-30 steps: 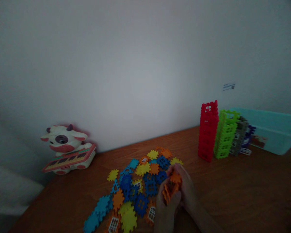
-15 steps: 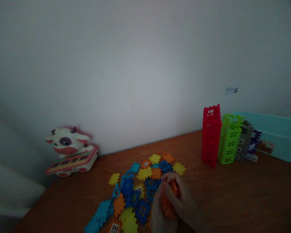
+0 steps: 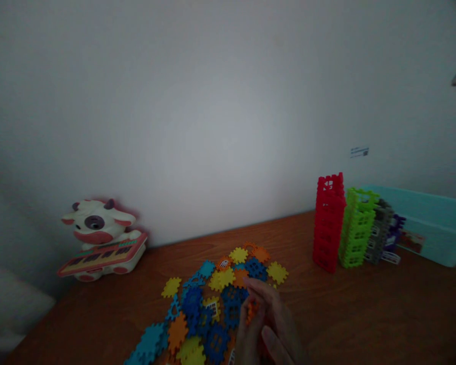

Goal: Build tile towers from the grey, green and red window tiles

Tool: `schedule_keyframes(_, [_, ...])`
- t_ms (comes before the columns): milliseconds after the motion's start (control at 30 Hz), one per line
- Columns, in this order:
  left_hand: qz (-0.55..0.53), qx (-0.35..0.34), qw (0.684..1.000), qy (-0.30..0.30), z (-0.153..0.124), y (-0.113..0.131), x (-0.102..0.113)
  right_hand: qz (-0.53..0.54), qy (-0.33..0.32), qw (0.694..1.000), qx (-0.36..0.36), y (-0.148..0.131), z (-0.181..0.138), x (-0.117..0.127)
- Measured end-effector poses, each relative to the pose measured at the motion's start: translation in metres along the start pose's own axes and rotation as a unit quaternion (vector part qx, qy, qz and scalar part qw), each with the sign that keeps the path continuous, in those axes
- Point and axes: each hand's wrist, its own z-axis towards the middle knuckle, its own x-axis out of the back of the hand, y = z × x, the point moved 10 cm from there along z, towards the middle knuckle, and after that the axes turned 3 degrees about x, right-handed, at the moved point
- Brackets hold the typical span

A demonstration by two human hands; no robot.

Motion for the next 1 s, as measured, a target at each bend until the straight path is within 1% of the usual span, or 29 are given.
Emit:
schedule_keyframes(67, [-0.027, 0.013, 0.999, -0.01, 0.0, 0.001, -0.007, 0.021, 0.028, 0.999, 0.038, -0.004, 0.0, 0.002])
schedule_keyframes(133, [-0.044, 0.018, 0.999, -0.016, -0.001, 0.005, -0.011, 0.001, 0.065, 0.995, 0.073, -0.007, 0.0, 0.01])
schedule_keyframes(167, [-0.047, 0.018, 0.999, -0.017, -0.002, 0.007, -0.012, -0.024, 0.084, 0.993, 0.077, -0.007, -0.001, 0.014])
schedule_keyframes(233, [-0.05, 0.024, 0.998, -0.015, -0.003, 0.01, -0.011, -0.088, 0.099, 0.99, 0.049, 0.001, -0.001, 0.022])
schedule_keyframes(267, [-0.051, 0.028, 0.998, -0.014, -0.004, 0.01, -0.01, -0.115, 0.092, 0.989, 0.021, 0.009, -0.001, 0.023])
schedule_keyframes(333, [-0.055, 0.037, 0.998, -0.012, -0.004, 0.011, -0.009, -0.147, 0.051, 0.987, -0.033, 0.027, -0.001, 0.022])
schedule_keyframes(400, [-0.059, 0.039, 0.997, -0.012, -0.002, 0.012, -0.01, -0.159, 0.013, 0.985, -0.058, 0.04, -0.001, 0.018])
schedule_keyframes(467, [-0.07, 0.035, 0.997, -0.011, 0.003, 0.015, -0.01, -0.159, -0.01, 0.987, -0.033, 0.04, 0.002, 0.015])
schedule_keyframes(567, [-0.112, 0.025, 0.993, -0.003, 0.011, 0.019, -0.008, -0.162, -0.061, 0.984, 0.032, 0.027, 0.008, 0.005])
schedule_keyframes(633, [-0.143, 0.037, 0.989, -0.001, 0.015, 0.015, -0.004, -0.171, -0.075, 0.982, 0.035, 0.023, 0.011, 0.003])
schedule_keyframes(700, [-0.16, 0.064, 0.985, -0.005, 0.017, 0.005, 0.0, -0.166, -0.039, 0.985, -0.001, 0.026, 0.015, 0.013])
schedule_keyframes(800, [-0.175, 0.096, 0.98, -0.007, 0.019, -0.011, 0.007, -0.152, 0.063, 0.984, -0.065, 0.038, 0.02, 0.041])
schedule_keyframes(867, [-0.221, 0.105, 0.97, 0.011, 0.021, -0.02, 0.013, -0.167, 0.112, 0.976, -0.079, 0.044, 0.025, 0.058])
schedule_keyframes(933, [-0.303, 0.109, 0.946, 0.045, 0.023, -0.027, 0.019, -0.188, 0.101, 0.973, -0.085, 0.051, 0.036, 0.062])
schedule_keyframes(1000, [-0.377, 0.121, 0.917, 0.054, 0.022, -0.029, 0.017, -0.211, 0.049, 0.973, -0.079, 0.056, 0.051, 0.053])
